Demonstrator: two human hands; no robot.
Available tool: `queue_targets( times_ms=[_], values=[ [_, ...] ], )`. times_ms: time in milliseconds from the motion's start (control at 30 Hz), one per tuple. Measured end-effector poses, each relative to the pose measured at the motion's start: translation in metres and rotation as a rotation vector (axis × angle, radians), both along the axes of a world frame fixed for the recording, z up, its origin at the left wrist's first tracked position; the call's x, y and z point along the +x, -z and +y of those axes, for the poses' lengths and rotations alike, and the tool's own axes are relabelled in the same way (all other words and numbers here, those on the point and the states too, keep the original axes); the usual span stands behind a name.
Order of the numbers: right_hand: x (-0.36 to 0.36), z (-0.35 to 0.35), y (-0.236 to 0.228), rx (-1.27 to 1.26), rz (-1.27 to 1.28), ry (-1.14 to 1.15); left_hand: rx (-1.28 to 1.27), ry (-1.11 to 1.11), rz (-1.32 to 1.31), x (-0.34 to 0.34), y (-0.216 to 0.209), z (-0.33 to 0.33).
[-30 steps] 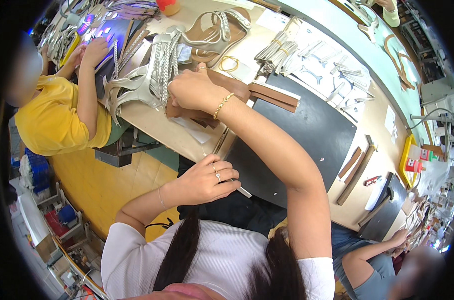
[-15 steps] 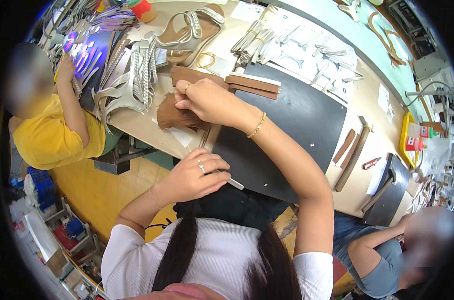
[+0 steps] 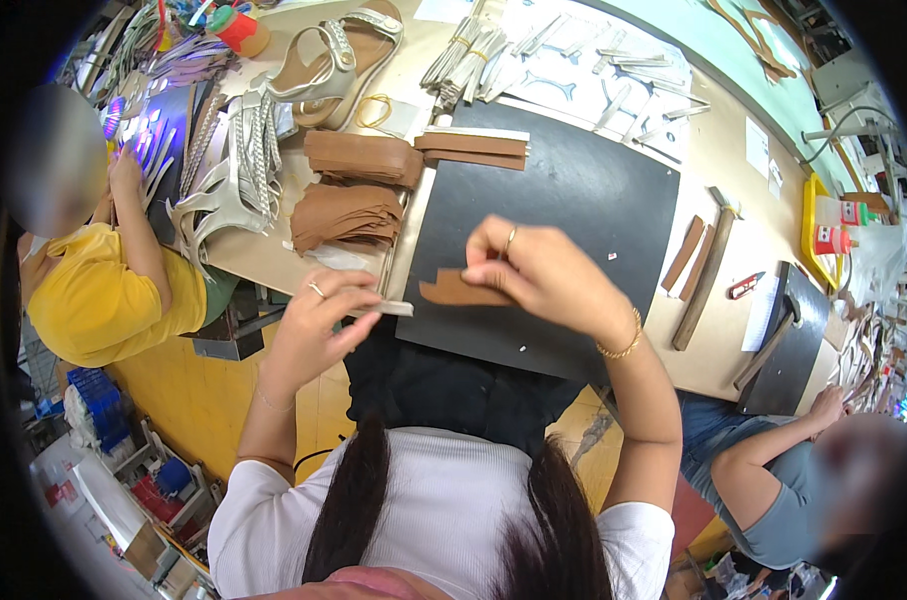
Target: The person repeatedly picks up small brown leather pieces and white strips, aligns them on a black mat, applies glue from a red-capped bottle to the strips, and presses them together. The person stacks finished pieces and continues the same process with new pairs.
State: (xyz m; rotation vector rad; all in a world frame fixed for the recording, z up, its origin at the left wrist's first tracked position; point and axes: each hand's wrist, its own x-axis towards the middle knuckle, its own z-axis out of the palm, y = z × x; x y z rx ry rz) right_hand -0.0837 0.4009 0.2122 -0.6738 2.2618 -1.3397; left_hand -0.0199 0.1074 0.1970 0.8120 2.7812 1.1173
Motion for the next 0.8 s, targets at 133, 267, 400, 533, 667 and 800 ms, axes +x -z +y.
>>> queue_targets(
  times_ms=[133,267,400,533,667,800],
  values=[
    [0.032,-0.002,0.043,0.275,0.299,0.024,0.11,0.172,-0.106,0.012,0.005,0.03],
    [0.04,0.003,0.062,0.412,0.615,0.161,0.13,0.203,-0.012,0.006,0.018,0.062],
    [0.048,0.031,0.061,0.28,0.64,0.476,0.127,0.158,0.067,-0.007,0.03,0.085],
    [0.073,0.058,0.065,0.157,0.46,0.855,0.122,0.08,0.02,-0.021,0.041,0.105],
    [0.105,0.06,0.075,0.155,0.376,0.877,0.096,0.14,0.029,-0.03,0.046,0.119],
    [0.124,0.059,0.082,0.143,0.376,0.911,0.093,0.221,0.086,-0.037,0.051,0.135]
  ],
)
